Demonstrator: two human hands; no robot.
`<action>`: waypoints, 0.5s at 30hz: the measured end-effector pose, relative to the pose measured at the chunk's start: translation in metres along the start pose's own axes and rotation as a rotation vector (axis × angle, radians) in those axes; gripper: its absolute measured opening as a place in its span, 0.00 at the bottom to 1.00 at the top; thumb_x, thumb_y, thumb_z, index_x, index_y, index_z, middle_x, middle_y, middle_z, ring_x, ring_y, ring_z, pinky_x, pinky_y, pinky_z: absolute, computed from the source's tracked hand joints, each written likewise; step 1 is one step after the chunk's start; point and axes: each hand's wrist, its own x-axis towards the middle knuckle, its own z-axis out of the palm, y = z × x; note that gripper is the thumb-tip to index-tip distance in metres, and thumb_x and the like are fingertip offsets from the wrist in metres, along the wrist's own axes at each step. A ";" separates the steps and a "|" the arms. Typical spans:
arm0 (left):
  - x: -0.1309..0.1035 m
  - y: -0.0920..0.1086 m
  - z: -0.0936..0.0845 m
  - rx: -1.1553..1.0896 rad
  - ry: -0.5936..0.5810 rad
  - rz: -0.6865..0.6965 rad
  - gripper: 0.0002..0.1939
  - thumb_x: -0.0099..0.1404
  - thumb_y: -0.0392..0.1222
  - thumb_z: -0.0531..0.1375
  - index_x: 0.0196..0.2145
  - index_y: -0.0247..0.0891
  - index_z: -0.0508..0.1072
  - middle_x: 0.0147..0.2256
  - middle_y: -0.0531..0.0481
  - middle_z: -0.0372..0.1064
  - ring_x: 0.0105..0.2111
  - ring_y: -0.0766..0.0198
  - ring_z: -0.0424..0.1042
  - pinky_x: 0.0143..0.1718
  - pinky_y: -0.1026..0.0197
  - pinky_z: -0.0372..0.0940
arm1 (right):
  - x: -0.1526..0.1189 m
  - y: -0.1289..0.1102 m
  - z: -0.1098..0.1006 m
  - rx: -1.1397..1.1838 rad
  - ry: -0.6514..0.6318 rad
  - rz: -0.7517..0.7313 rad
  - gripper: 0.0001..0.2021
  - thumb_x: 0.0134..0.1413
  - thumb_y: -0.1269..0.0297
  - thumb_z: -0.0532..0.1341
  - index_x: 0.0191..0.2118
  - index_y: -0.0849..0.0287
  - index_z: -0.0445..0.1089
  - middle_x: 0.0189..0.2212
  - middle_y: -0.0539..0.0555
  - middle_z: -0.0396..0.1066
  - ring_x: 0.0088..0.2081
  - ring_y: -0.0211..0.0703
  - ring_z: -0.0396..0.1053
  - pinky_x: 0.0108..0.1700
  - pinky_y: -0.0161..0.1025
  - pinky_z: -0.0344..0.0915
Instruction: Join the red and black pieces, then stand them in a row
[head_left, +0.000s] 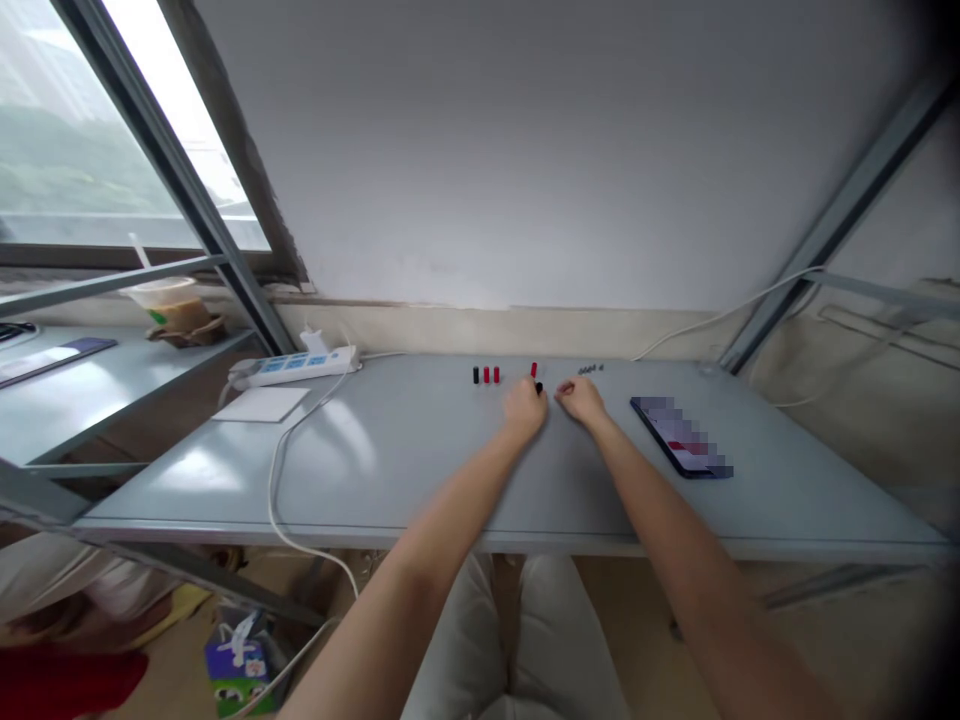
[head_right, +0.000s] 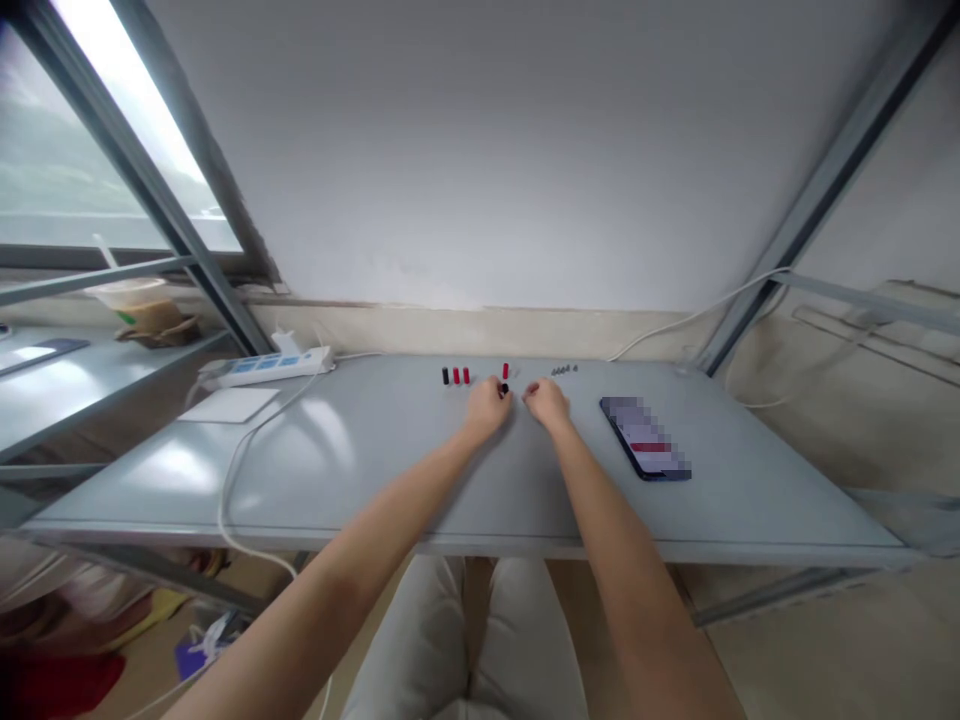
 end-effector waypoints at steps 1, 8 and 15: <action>0.004 0.001 0.002 0.007 -0.001 -0.012 0.11 0.60 0.40 0.53 0.40 0.35 0.67 0.39 0.36 0.69 0.40 0.55 0.70 0.38 0.55 0.62 | 0.001 0.000 0.001 0.002 0.002 0.009 0.05 0.41 0.66 0.60 0.29 0.58 0.70 0.28 0.54 0.72 0.30 0.41 0.68 0.32 0.37 0.61; 0.027 0.001 0.008 0.082 -0.036 -0.020 0.12 0.62 0.37 0.51 0.42 0.32 0.66 0.39 0.32 0.69 0.41 0.53 0.70 0.38 0.54 0.62 | 0.013 -0.004 0.008 -0.059 0.014 0.044 0.06 0.44 0.64 0.59 0.31 0.56 0.70 0.32 0.56 0.72 0.36 0.46 0.69 0.36 0.41 0.62; 0.040 0.005 0.012 0.175 -0.135 -0.080 0.13 0.64 0.37 0.50 0.45 0.33 0.66 0.44 0.36 0.68 0.45 0.57 0.68 0.42 0.59 0.62 | 0.022 -0.010 0.021 -0.079 -0.021 0.069 0.08 0.47 0.61 0.59 0.34 0.56 0.71 0.34 0.54 0.73 0.39 0.43 0.69 0.39 0.38 0.60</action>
